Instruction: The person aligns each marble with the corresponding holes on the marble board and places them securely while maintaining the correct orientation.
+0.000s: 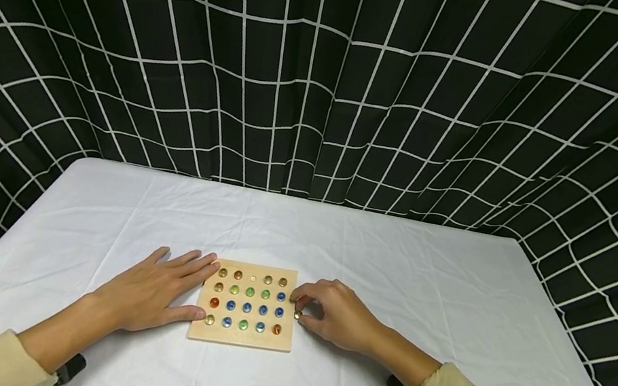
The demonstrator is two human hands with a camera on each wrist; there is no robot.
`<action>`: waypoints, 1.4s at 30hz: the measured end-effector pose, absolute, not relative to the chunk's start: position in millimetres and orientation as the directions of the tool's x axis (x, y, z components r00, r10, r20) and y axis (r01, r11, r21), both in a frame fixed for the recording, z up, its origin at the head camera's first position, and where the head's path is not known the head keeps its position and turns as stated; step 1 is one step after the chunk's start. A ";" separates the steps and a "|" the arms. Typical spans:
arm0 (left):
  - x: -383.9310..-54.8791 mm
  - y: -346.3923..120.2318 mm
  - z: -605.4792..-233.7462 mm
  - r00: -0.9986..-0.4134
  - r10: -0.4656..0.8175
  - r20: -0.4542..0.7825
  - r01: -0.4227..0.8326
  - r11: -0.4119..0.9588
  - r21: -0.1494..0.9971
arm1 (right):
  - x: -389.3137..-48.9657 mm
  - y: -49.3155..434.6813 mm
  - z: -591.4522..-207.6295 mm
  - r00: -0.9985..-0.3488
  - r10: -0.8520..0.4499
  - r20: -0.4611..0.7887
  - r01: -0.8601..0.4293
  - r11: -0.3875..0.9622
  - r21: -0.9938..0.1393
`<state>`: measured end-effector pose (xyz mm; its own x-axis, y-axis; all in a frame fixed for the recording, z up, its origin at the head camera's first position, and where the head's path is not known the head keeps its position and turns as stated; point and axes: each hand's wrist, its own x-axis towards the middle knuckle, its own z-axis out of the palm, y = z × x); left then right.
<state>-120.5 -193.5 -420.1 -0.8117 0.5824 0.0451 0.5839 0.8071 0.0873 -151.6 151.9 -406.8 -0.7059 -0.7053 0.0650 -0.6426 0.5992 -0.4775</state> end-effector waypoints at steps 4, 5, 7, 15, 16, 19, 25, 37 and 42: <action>-121.0 -193.8 -420.3 -0.812 0.583 0.036 0.584 0.807 0.091 | -153.6 151.5 -404.5 -0.715 -0.697 0.060 -0.627 0.599 -0.499; -121.1 -193.8 -420.3 -0.812 0.583 0.035 0.583 0.807 0.091 | -154.6 151.5 -403.8 -0.716 -0.695 0.063 -0.624 0.597 -0.505; -121.1 -194.1 -420.3 -0.812 0.582 0.034 0.583 0.807 0.092 | -157.3 151.3 -402.7 -0.717 -0.693 0.072 -0.623 0.592 -0.511; -121.4 -194.4 -421.1 -0.811 0.583 0.043 0.584 0.806 0.094 | -167.3 147.3 -398.0 -0.704 -0.700 0.120 -0.647 0.562 -0.515; -121.5 -194.5 -421.4 -0.811 0.583 0.043 0.584 0.806 0.094 | -168.1 146.0 -397.4 -0.703 -0.700 0.127 -0.650 0.560 -0.513; -121.7 -194.5 -422.1 -0.813 0.581 0.038 0.582 0.808 0.093 | -169.5 140.3 -395.1 -0.700 -0.699 0.147 -0.660 0.554 -0.508; -121.9 -194.7 -422.8 -0.817 0.576 0.023 0.575 0.812 0.097 | -170.6 124.6 -393.0 -0.698 -0.700 0.150 -0.660 0.547 -0.515; -120.6 -195.1 -421.6 -0.814 0.580 0.030 0.580 0.810 0.085 | -178.8 94.4 -391.6 -0.672 -0.725 0.148 -0.677 0.521 -0.520; -120.8 -194.7 -421.6 -0.811 0.585 0.030 0.585 0.807 0.077 | -181.9 85.9 -392.7 -0.676 -0.723 0.141 -0.674 0.529 -0.516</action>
